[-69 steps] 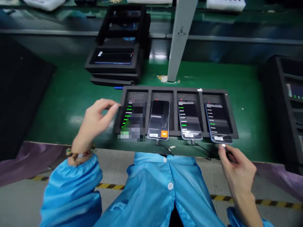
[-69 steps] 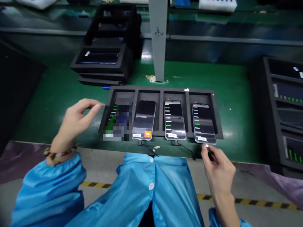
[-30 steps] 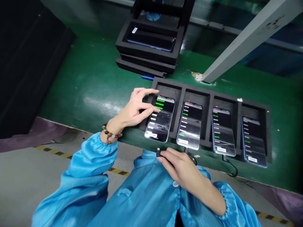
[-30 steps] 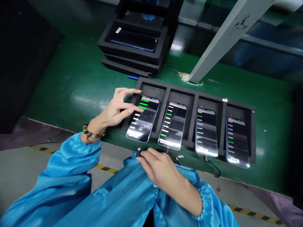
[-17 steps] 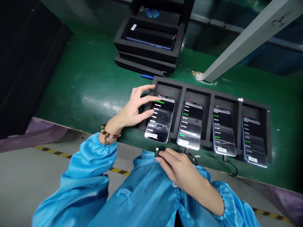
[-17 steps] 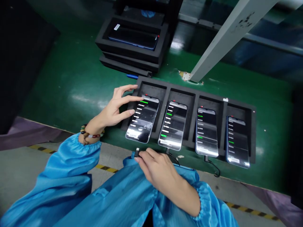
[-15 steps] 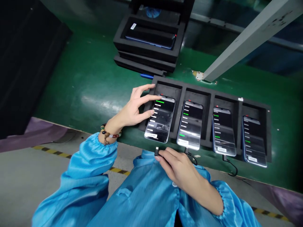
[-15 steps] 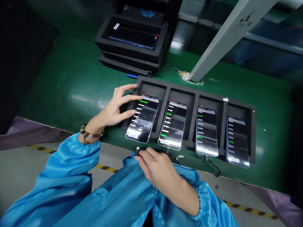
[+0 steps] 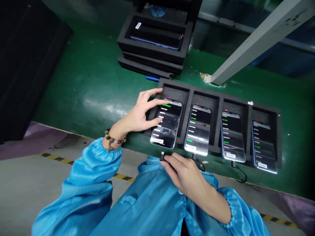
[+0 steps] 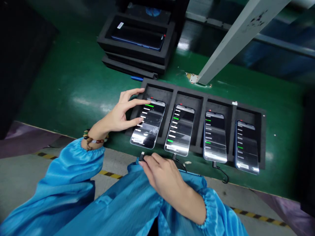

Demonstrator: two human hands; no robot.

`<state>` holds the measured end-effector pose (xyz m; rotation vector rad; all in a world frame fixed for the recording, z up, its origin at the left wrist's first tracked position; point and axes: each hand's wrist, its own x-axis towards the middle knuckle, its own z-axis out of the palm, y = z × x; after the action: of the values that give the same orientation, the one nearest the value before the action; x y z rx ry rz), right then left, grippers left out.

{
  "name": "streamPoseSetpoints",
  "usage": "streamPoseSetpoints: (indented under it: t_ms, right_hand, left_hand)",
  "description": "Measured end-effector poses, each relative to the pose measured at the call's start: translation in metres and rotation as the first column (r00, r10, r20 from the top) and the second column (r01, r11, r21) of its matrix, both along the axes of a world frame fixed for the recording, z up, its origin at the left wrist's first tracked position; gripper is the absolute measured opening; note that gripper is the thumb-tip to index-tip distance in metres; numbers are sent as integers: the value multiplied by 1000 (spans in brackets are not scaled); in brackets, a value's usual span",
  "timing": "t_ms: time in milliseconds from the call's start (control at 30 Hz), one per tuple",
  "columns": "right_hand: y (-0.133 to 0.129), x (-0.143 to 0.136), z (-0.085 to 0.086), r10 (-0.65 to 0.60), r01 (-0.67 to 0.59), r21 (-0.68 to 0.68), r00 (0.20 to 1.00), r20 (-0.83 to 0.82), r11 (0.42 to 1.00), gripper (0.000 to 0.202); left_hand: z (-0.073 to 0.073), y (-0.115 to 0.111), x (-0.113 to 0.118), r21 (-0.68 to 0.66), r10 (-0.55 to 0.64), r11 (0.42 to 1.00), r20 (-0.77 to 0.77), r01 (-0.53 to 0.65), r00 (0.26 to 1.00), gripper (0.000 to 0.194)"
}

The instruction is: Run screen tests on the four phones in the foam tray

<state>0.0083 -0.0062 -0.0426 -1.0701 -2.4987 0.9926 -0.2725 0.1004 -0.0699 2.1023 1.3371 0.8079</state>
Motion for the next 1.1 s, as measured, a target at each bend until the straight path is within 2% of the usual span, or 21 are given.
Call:
streamPoseSetpoints:
  t_ms: [67,200,333,600,800,1000,1100]
  right_hand:
    - [-1,-1,1,3,-3,33,1000,8,999,36]
    - [-1,-4,3,-15,6,195,999,45,981,37]
    - [2,-10,4,-46,23,282,996,76,959,42]
    - [3,-16,1,-70,32,325,992,106,945,39]
    - [4,-18,6,-120,74,332,985,121,940,39]
    - [1,-25,5,-136,95,267,981,136,959,34]
    - [1,-25,6,-159,110,310,978,136,944,29]
  left_hand:
    - [1,1,0,11,2,1000,0,-2,1000,59]
    - [3,11,3,37,51,998,2,-51,999,49]
    - [3,26,10,71,122,991,-66,-117,990,45]
    - [-2,29,18,133,156,981,-131,-139,979,42]
    - [1,28,20,138,161,980,-139,-142,977,41]
    - [3,28,18,107,139,986,-119,-127,983,62]
    - [0,27,17,112,153,984,-114,-141,982,58]
